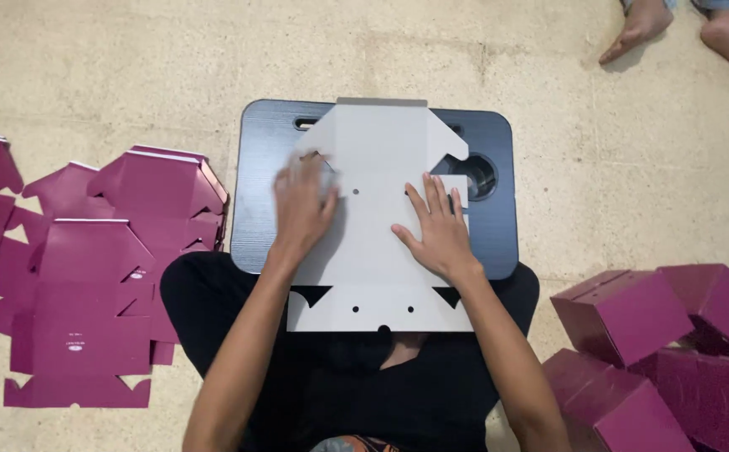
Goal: Folding a flat cardboard template into a small purple box on a lap desk
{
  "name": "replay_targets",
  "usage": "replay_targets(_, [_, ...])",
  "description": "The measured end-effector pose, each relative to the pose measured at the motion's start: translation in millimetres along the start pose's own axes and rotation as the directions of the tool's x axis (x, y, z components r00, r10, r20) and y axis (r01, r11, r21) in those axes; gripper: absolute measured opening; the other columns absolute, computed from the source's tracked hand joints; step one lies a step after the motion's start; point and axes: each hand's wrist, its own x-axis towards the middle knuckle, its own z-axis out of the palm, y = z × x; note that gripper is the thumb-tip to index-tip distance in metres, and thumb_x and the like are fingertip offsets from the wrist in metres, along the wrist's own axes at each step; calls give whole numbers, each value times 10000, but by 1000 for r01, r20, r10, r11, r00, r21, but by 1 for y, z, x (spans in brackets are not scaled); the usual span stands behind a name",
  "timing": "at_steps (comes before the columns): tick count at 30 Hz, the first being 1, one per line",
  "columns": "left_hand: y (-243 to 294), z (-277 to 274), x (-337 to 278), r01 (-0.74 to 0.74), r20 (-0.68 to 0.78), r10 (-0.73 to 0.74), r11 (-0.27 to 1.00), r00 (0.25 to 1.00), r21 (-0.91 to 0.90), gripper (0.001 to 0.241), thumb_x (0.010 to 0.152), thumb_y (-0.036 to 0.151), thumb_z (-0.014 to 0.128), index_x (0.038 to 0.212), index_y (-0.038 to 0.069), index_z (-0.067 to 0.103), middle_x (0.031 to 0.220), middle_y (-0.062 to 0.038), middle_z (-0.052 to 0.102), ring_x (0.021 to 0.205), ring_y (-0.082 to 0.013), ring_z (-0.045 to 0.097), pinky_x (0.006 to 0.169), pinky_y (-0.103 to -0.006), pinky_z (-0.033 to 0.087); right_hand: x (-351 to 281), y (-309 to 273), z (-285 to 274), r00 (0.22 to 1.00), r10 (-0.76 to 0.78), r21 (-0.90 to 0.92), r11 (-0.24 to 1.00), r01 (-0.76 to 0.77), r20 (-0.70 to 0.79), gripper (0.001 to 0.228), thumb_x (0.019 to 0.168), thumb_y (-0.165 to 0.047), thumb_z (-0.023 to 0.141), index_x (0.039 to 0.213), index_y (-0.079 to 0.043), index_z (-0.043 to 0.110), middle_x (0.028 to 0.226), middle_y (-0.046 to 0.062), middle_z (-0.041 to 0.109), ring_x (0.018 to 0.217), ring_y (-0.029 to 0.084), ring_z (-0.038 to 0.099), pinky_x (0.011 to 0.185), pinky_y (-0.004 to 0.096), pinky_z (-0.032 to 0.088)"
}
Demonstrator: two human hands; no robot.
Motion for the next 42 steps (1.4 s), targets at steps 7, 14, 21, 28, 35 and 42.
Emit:
replay_targets(7, [1, -17, -35, 440, -22, -440, 897, 898, 41, 583, 1057, 419, 455, 1459, -3, 443, 1647, -327, 239, 1519, -551, 134, 1175, -719, 60, 2, 1, 15, 997, -22, -67, 998, 17, -71, 756, 1015, -673, 392, 1609, -210, 319, 1680, 202, 239, 1566, 379, 189, 1241, 612, 70])
replay_targets(14, [9, -22, -7, 260, 72, -257, 847, 964, -463, 541, 1109, 445, 191, 1244, 173, 638, 1351, -147, 662, 1373, -366, 532, 1191, -607, 241, 5, -1, 12, 998, -48, -154, 987, 42, -33, 700, 1024, -652, 357, 1622, -301, 262, 1670, 212, 219, 1552, 422, 185, 1189, 682, 154])
replay_targets(21, [-20, 15, 10, -1, 91, -2, 999, 996, 34, 236, 1016, 223, 598, 1162, 382, 695, 1252, 193, 651, 1227, -160, 509, 1041, -414, 401, 15, -21, 1, 999, -30, -220, 975, 36, 29, 657, 1014, -584, 318, 1627, -431, 138, 1661, 243, 219, 1529, 512, 193, 1124, 758, 209])
replay_targets(28, [-55, 12, 28, -161, 11, 164, 977, 986, -141, 235, 883, 99, 770, 1001, 297, 811, 1058, 103, 783, 1031, -213, 616, 968, -360, 498, 18, -33, -1, 991, 12, -183, 983, 14, 137, 630, 987, -457, 315, 1596, -534, 174, 1714, 181, 95, 1517, 591, 40, 1093, 835, 75])
replay_targets(35, [-37, -17, 32, -159, 113, 152, 986, 982, 55, 211, 869, 277, 804, 1052, 383, 801, 1016, 145, 786, 1106, -202, 569, 960, -388, 440, 18, -36, 0, 991, 51, -164, 986, -29, 126, 632, 984, -451, 312, 1595, -540, 176, 1719, 154, 103, 1530, 563, 22, 1101, 827, 30])
replay_targets(42, [-39, -35, 45, -217, 335, 154, 963, 929, 160, 290, 908, 564, 684, 1175, 465, 739, 1197, 224, 740, 1157, -186, 535, 960, -377, 429, 17, -36, 4, 993, 58, -147, 988, -43, 99, 630, 974, -463, 316, 1587, -553, 200, 1720, 136, 131, 1535, 550, 33, 1096, 833, 17])
